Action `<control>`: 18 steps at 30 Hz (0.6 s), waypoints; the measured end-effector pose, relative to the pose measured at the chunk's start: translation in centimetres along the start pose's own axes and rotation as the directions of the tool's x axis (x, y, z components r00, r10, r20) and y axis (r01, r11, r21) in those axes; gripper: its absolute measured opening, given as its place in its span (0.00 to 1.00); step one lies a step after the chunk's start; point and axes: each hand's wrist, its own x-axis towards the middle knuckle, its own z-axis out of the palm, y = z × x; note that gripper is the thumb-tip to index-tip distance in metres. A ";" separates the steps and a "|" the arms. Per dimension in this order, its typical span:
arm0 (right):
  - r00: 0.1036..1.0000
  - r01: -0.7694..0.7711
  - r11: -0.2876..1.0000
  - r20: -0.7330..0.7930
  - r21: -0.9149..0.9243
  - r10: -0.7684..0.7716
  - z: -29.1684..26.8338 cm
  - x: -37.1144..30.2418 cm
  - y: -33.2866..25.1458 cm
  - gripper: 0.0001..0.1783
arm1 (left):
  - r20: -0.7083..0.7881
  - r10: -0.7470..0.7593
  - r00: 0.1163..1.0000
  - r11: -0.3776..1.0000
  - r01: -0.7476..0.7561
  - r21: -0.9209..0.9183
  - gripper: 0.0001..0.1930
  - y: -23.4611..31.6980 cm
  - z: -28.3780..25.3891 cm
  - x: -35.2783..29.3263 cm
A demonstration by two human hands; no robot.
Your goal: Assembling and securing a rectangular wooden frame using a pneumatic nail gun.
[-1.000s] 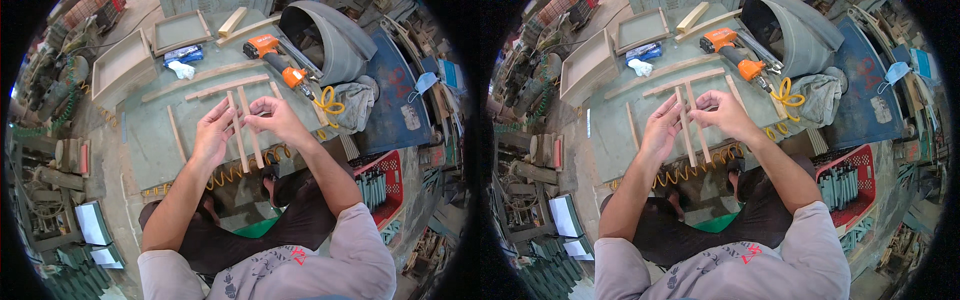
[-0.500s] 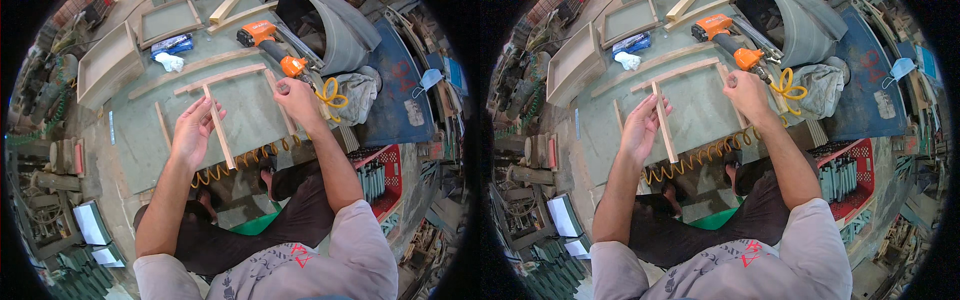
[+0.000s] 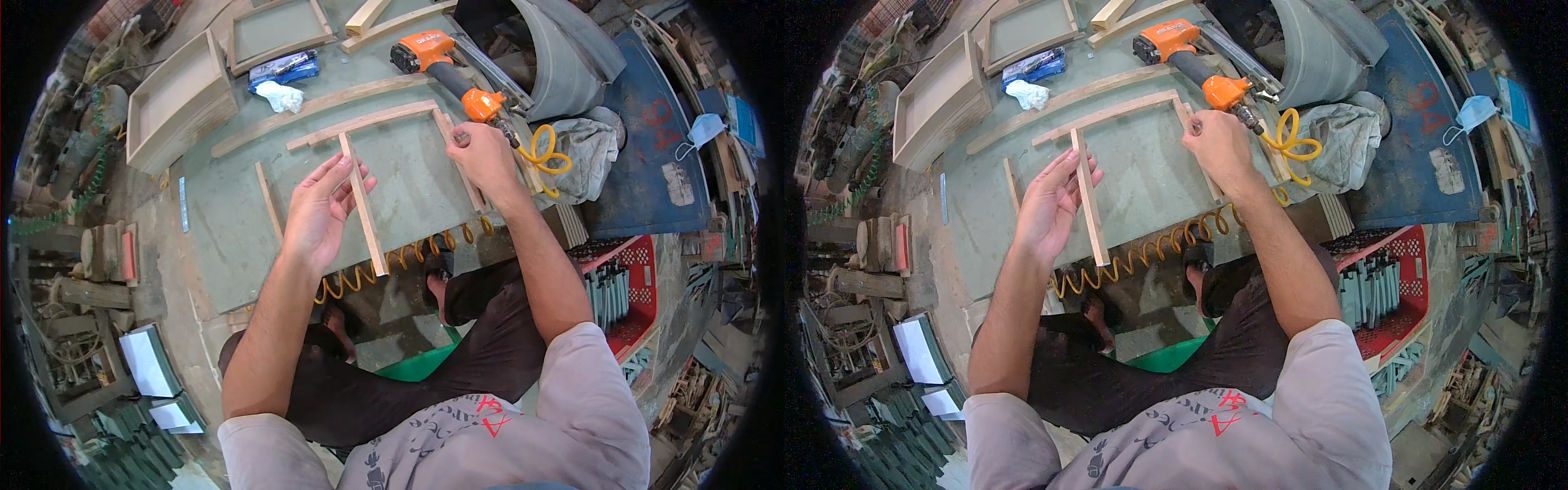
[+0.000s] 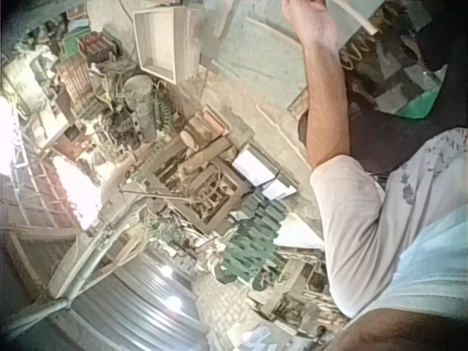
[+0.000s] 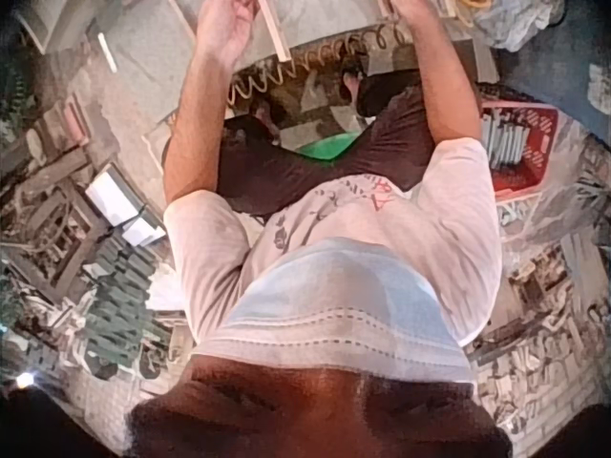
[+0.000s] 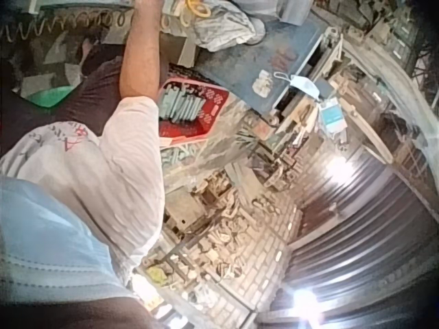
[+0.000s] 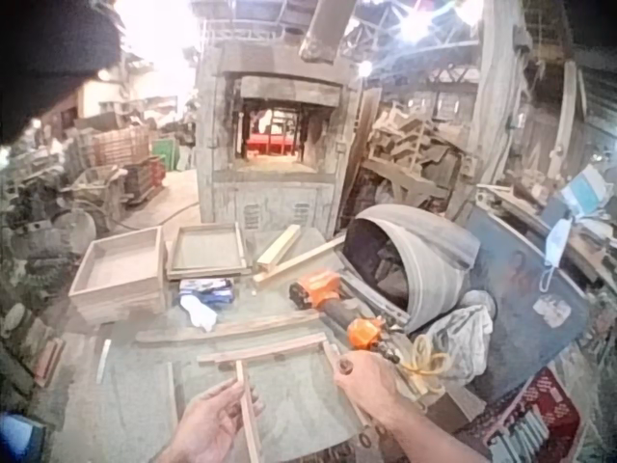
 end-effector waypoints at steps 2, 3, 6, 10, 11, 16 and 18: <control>1.000 0.009 1.000 -0.017 0.011 -0.008 0.1 -0.1 -0.2 0.15 | -0.002 0.001 1.000 1.000 -0.001 0.003 0.15 0.0 -0.1 0.0; 0.999 0.016 1.000 -0.035 0.019 -0.015 0.1 -0.2 -0.3 0.13 | -0.002 0.001 1.000 1.000 -0.001 0.005 0.14 0.0 -0.1 0.0; 0.999 -0.001 1.000 -0.033 0.017 0.001 0.0 -0.2 -0.5 0.12 | -0.010 -0.007 1.000 1.000 0.007 0.013 0.15 0.0 0.1 -0.1; 1.000 -0.009 1.000 0.012 -0.025 0.010 0.1 0.1 -0.1 0.17 | -0.015 -0.009 1.000 1.000 0.009 0.010 0.15 0.1 0.1 -0.1; 1.000 -0.002 1.000 0.009 -0.022 0.002 0.1 0.1 -0.1 0.16 | -0.016 -0.010 1.000 1.000 0.010 0.010 0.15 0.1 0.2 -0.1; 1.000 -0.019 0.998 0.009 -0.052 0.020 0.2 0.2 -0.2 0.15 | -0.020 -0.012 1.000 1.000 0.012 0.008 0.15 0.0 -0.1 0.1; 1.000 -0.029 0.999 0.012 -0.039 0.029 0.3 0.2 0.0 0.15 | -0.019 -0.002 1.000 1.000 0.002 0.011 0.15 0.1 -0.1 0.0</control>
